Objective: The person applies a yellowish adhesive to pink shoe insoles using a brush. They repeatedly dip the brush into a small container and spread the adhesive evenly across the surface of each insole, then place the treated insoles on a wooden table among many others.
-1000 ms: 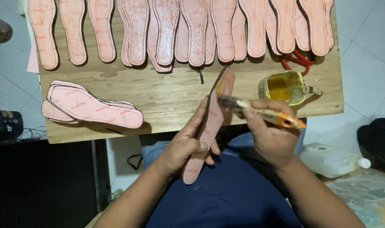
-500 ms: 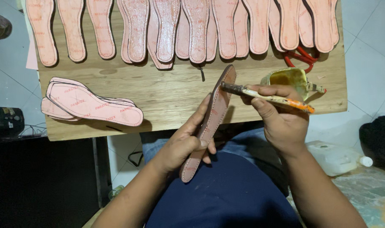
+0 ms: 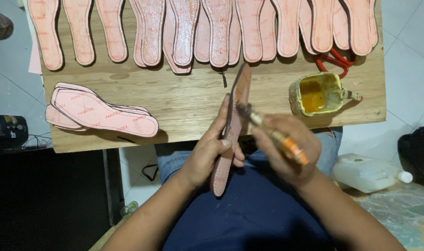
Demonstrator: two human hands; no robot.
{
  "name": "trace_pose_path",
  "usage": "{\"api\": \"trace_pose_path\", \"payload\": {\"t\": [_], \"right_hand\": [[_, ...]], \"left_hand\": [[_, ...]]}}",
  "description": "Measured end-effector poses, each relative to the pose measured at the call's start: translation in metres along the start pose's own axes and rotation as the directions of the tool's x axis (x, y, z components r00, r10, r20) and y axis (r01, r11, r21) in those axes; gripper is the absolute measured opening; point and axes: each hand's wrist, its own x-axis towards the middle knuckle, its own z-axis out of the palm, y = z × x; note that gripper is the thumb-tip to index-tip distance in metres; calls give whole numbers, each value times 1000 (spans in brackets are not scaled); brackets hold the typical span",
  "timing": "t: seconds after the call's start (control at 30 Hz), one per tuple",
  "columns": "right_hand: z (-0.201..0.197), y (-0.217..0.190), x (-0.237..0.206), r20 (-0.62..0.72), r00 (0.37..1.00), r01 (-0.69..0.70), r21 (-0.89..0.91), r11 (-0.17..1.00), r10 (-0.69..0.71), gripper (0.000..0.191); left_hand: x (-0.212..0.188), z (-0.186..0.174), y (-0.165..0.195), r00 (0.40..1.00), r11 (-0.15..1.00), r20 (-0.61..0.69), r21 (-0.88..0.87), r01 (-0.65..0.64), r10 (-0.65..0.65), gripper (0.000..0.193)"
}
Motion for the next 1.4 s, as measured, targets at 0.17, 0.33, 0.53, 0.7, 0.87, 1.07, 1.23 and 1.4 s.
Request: {"api": "trace_pose_path", "payload": {"t": [0.17, 0.33, 0.53, 0.7, 0.87, 1.07, 1.23, 1.4], "right_hand": [[-7, 1, -5, 39, 945, -326, 221, 919, 326, 23], [-11, 28, 17, -96, 917, -329, 365, 871, 387, 20], [-11, 25, 18, 37, 960, -263, 455, 851, 277, 22], [-13, 18, 17, 130, 958, -288, 440, 851, 257, 22], [-16, 14, 19, 194, 956, -279, 383, 881, 219, 21], [-16, 13, 14, 254, 947, -282, 363, 888, 197, 19], [-9, 12, 9, 182, 931, -363, 387, 847, 316, 20], [6, 4, 6, -39, 960, -252, 307, 918, 277, 24]], "left_hand": [[-4, -6, 2, 999, 974, 19, -223, -38, 43, 90], [-9, -2, 6, 993, 984, 69, -160, -82, 94, 91], [-11, 0, 14, 996, 997, 73, -69, -37, 42, 90], [-10, -1, 16, 998, 997, 53, -75, -22, 26, 88], [-9, -3, 14, 999, 996, 43, -85, -26, 29, 86], [-7, -5, 9, 999, 991, 28, -133, -23, 27, 81], [-2, -4, 5, 998, 986, -19, -154, -62, 60, 80], [2, 1, 0, 993, 995, -62, 4, -97, 97, 79]]}}
